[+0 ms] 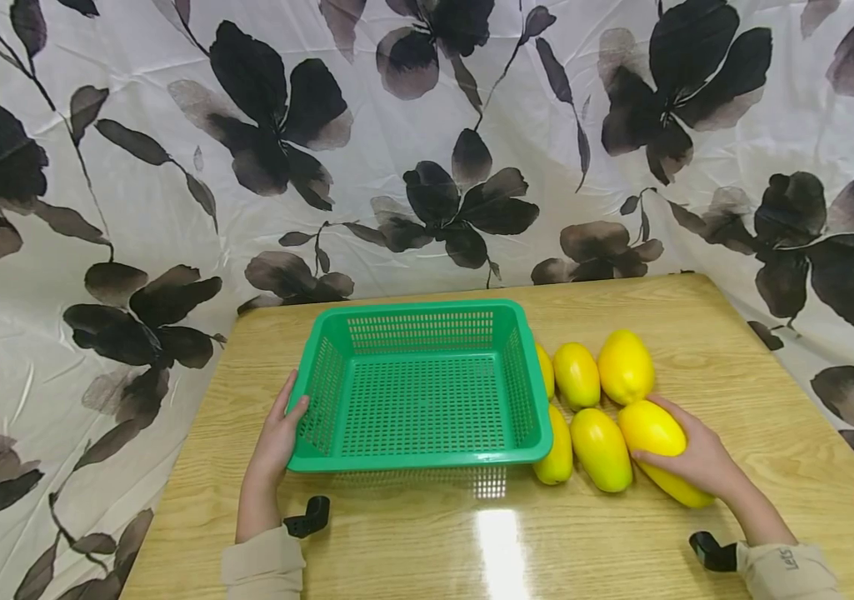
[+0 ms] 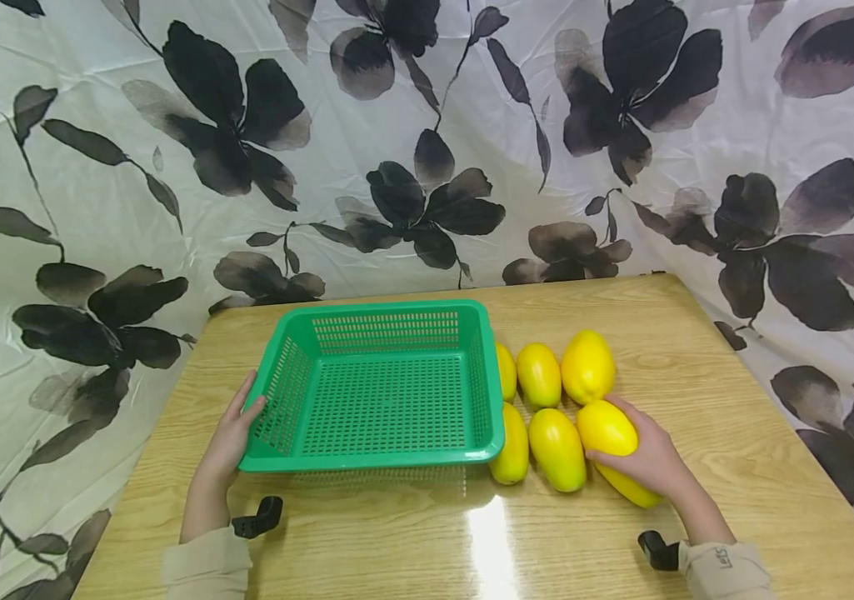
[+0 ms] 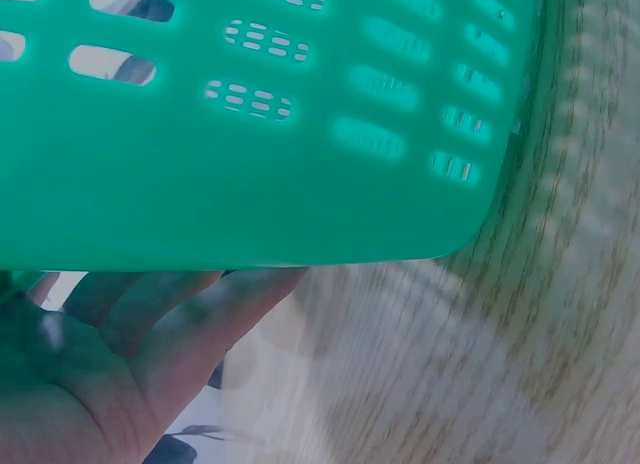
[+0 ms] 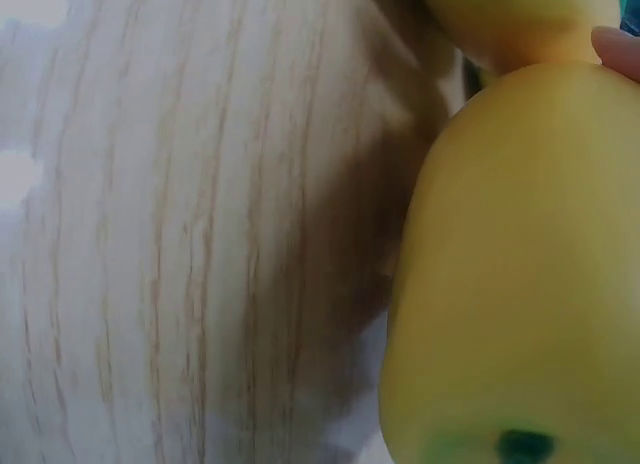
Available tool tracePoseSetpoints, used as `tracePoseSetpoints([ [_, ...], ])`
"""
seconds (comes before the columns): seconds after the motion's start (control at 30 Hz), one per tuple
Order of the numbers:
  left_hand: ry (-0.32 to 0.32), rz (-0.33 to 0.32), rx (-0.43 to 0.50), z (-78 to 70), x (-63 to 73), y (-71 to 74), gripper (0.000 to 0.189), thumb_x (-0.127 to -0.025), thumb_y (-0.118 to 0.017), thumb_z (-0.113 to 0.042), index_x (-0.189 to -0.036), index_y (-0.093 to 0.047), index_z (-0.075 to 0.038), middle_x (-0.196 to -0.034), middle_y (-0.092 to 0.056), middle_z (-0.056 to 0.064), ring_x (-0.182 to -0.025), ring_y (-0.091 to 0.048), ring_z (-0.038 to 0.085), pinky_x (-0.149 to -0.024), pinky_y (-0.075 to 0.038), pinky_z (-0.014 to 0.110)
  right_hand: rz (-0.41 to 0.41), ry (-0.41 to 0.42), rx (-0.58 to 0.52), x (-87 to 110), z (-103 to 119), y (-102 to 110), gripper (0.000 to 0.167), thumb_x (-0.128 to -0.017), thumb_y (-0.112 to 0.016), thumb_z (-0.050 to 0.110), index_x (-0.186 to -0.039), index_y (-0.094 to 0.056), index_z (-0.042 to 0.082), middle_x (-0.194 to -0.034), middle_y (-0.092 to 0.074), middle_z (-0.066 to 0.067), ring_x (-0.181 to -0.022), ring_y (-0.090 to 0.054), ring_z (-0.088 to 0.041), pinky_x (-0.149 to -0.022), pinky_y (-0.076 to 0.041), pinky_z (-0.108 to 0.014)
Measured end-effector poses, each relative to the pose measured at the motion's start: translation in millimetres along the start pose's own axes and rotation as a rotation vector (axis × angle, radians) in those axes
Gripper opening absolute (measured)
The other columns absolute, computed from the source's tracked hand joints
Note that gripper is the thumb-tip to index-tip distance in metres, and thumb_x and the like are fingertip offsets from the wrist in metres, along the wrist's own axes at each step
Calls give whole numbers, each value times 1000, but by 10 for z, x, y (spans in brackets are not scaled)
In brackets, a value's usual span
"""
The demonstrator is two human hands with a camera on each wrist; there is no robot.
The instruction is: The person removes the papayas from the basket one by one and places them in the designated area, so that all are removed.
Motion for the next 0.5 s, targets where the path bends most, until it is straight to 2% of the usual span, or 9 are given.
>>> tracePoseSetpoints([
  [0.5,12,-2,29,17,0,12,56,-99,-34,-37,-146,-4,-38,-153,5,-1,-137,6,32,-104,-7,60,27,-1,18,-25,-24,-35,89,-75,-75,34,-142,-27,2,-133,-36,-31,-112,-41,-47,-83,-37,-60],
])
Point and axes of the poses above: each hand's wrist, its own x-axis away from the middle knuckle, its own y-axis out of the back of the hand, z = x × y, the point moved 5 cm from there along -x, towards the middle knuckle
